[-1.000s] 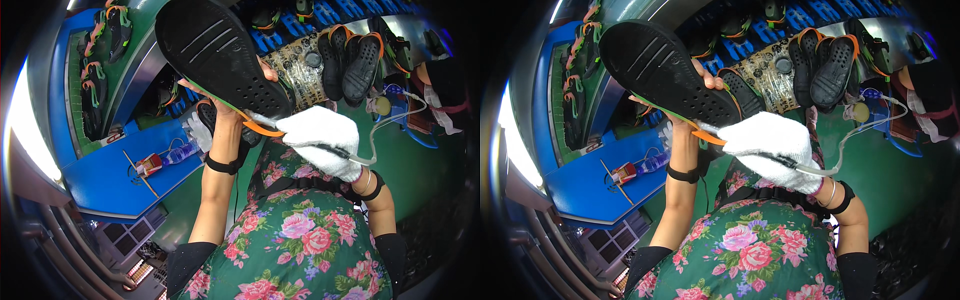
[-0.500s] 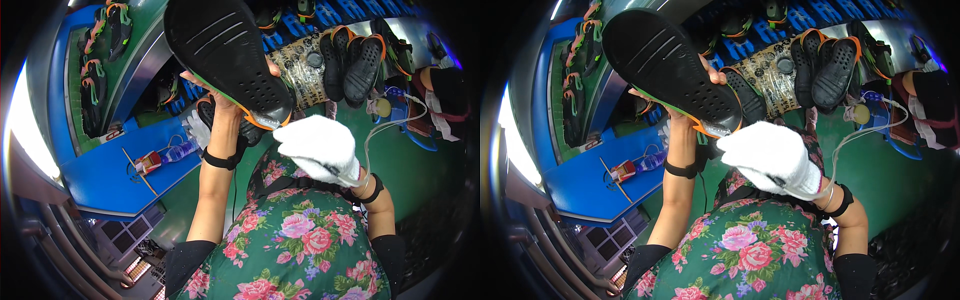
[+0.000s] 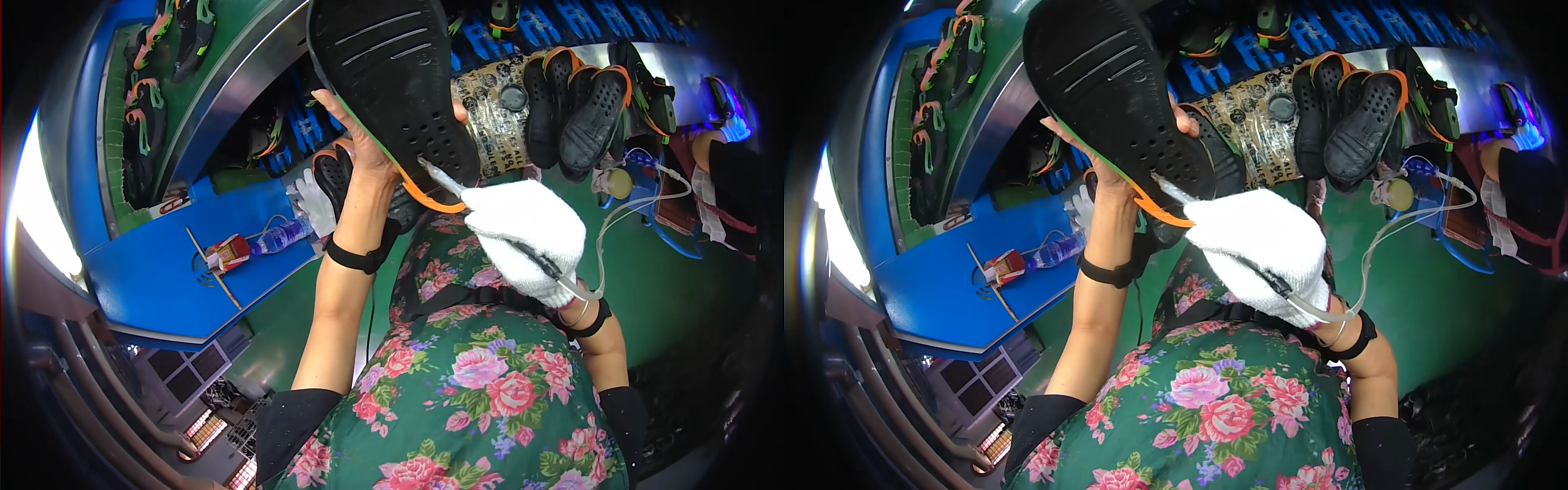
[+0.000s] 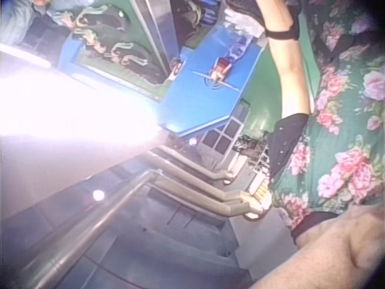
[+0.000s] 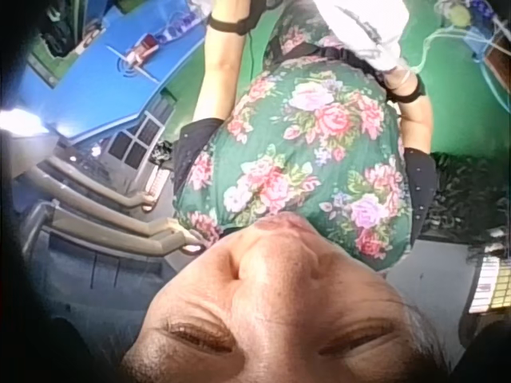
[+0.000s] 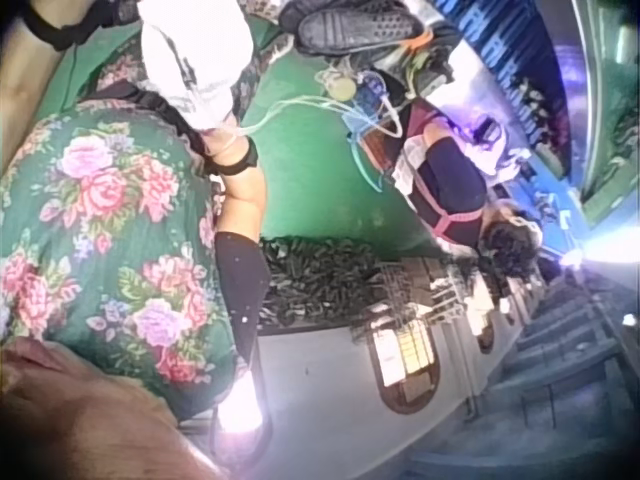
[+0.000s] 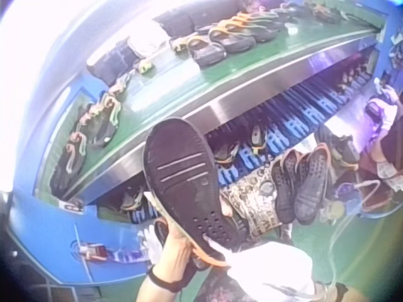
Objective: Apply adhesive to the soles of shoes using a specialized applicator tool.
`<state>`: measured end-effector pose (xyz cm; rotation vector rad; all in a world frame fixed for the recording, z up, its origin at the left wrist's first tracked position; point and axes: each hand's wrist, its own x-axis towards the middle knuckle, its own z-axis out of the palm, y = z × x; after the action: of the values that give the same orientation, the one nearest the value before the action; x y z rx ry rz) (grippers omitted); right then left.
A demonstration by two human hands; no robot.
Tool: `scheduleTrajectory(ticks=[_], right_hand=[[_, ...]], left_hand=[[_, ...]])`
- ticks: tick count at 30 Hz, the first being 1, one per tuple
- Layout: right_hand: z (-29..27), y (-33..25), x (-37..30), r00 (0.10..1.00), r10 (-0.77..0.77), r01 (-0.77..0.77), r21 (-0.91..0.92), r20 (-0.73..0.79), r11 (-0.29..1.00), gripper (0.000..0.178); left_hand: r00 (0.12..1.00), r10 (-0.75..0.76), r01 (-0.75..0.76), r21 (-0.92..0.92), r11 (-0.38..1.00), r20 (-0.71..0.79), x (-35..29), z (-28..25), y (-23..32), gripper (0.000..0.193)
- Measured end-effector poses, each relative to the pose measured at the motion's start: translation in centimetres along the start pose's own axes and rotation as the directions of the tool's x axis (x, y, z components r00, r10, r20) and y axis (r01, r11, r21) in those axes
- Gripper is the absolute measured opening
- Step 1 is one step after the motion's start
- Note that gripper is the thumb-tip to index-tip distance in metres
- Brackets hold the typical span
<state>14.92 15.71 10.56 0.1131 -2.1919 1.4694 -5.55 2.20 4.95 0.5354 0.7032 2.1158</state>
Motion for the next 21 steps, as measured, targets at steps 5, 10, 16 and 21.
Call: scheduleTrajectory(ticks=[5, 10, 16, 21], right_hand=[[0.4, 0.5, -0.7, 0.999, -0.036, 0.036, -0.006, 0.013, 0.999, 0.023], [-0.3, 0.7, -0.4, 0.974, 0.221, -0.222, 0.460, 0.056, 0.859, 0.011], [0.2, 1.2, -0.7, 0.972, -0.154, 0.144, 0.065, 0.179, 0.987, 0.033], [-1.2, 1.6, -0.3, 0.955, -0.127, 0.011, 0.395, 0.269, 0.919, 0.029]], left_hand=[[0.994, -0.038, 0.034, -0.036, 0.999, -0.105, -0.7, -0.2, 0.1, 0.135], [0.992, -0.081, 0.075, -0.065, 0.995, -0.098, -0.2, 0.3, 0.1, 0.134], [0.967, -0.208, 0.182, -0.173, 0.968, -0.145, 0.1, 0.6, 0.7, 0.132], [0.889, -0.387, 0.287, -0.361, 0.887, -0.246, 0.0, 1.7, 0.7, 0.132]])
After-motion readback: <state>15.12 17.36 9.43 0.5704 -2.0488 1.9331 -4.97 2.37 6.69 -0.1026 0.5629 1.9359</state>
